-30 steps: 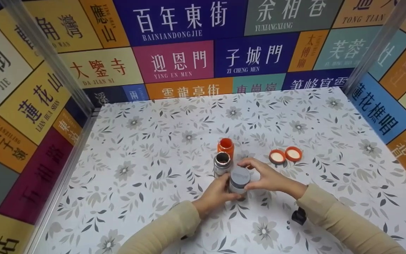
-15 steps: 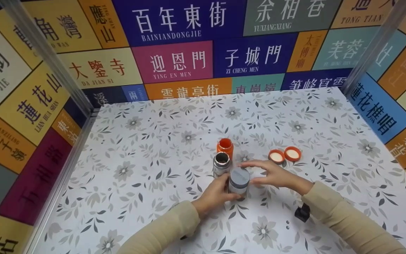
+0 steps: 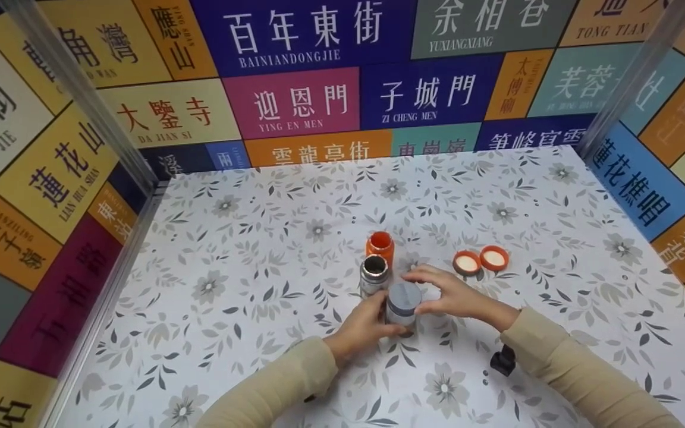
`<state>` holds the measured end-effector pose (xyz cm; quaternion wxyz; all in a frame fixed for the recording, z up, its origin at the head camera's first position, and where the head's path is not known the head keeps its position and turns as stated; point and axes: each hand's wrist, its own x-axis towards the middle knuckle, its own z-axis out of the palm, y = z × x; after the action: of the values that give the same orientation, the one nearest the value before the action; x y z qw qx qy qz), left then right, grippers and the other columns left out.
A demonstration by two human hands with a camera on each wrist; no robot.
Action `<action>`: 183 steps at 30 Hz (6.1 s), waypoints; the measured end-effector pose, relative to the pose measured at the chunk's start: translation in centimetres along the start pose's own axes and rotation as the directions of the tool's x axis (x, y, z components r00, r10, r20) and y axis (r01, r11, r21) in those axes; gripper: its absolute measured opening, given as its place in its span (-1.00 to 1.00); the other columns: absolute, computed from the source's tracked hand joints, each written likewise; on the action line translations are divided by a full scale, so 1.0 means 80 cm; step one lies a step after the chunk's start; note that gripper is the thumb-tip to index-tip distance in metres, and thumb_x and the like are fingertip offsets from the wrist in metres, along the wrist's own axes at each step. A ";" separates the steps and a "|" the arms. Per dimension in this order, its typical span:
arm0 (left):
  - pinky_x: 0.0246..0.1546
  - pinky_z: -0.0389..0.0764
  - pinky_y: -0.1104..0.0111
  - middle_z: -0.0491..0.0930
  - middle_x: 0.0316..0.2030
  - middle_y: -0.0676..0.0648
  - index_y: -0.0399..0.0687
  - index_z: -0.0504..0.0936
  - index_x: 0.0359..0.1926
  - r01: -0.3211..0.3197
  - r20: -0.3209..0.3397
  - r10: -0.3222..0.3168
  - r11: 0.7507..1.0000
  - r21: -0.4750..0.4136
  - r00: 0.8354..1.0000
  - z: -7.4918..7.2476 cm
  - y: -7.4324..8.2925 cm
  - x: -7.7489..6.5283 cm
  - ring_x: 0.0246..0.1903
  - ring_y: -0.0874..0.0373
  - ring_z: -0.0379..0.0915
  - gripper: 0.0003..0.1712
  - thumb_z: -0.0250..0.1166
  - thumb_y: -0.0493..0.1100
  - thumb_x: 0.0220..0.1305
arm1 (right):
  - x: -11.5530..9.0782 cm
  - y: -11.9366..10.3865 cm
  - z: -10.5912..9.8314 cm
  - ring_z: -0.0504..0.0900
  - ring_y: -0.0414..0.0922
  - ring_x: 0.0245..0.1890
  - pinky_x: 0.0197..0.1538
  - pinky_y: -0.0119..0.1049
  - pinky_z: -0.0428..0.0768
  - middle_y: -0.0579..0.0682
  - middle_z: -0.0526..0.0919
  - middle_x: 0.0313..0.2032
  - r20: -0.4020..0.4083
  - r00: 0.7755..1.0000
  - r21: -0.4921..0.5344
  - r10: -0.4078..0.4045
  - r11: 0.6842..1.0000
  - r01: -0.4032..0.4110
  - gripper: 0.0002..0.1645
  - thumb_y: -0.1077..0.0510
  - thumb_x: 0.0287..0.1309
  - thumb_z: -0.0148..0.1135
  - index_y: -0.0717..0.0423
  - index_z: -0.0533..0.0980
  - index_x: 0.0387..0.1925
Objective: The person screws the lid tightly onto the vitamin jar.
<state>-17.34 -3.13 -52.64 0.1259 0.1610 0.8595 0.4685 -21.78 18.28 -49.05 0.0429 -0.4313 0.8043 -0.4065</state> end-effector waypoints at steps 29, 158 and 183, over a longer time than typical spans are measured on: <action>0.16 0.34 0.26 0.50 0.04 -0.05 -0.09 0.33 0.16 -0.030 -0.002 0.030 0.999 0.026 1.000 0.000 -0.002 -0.002 0.07 0.10 0.39 -0.25 0.42 -0.05 -0.06 | -0.003 -0.006 -0.002 0.52 0.00 -0.04 0.08 -0.50 0.40 0.32 0.55 -0.12 -0.079 0.996 0.020 -0.038 0.999 0.039 -0.51 0.36 -0.21 0.38 0.40 0.49 -0.13; 0.03 0.46 0.28 0.54 -0.03 -0.04 -0.06 0.35 0.12 -0.048 -0.085 0.048 0.999 0.002 0.995 -0.018 -0.011 -0.028 -0.02 0.10 0.46 -0.23 0.49 -0.09 -0.16 | -0.029 -0.018 -0.018 0.36 -0.41 0.02 0.08 -0.55 0.35 0.38 0.42 0.01 -0.360 0.915 0.178 0.181 0.976 -0.123 -0.38 0.49 -0.15 0.29 0.51 0.34 0.04; 0.07 0.44 0.15 0.52 -0.03 -0.15 -0.16 0.39 0.00 0.091 -0.369 -0.120 0.991 -0.094 0.922 -0.105 -0.046 -0.045 0.03 -0.08 0.43 -0.33 0.48 -0.17 -0.18 | -0.086 0.085 -0.086 0.11 0.30 0.24 0.24 0.20 0.10 0.39 0.25 0.18 -0.410 0.735 0.061 0.541 0.820 -0.569 -0.47 0.28 0.13 0.14 0.40 0.30 0.13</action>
<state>-17.75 -12.88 -51.09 -0.0092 0.0175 0.8569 0.5151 -24.85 29.55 -51.15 -0.0219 -0.0781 0.8999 -0.4285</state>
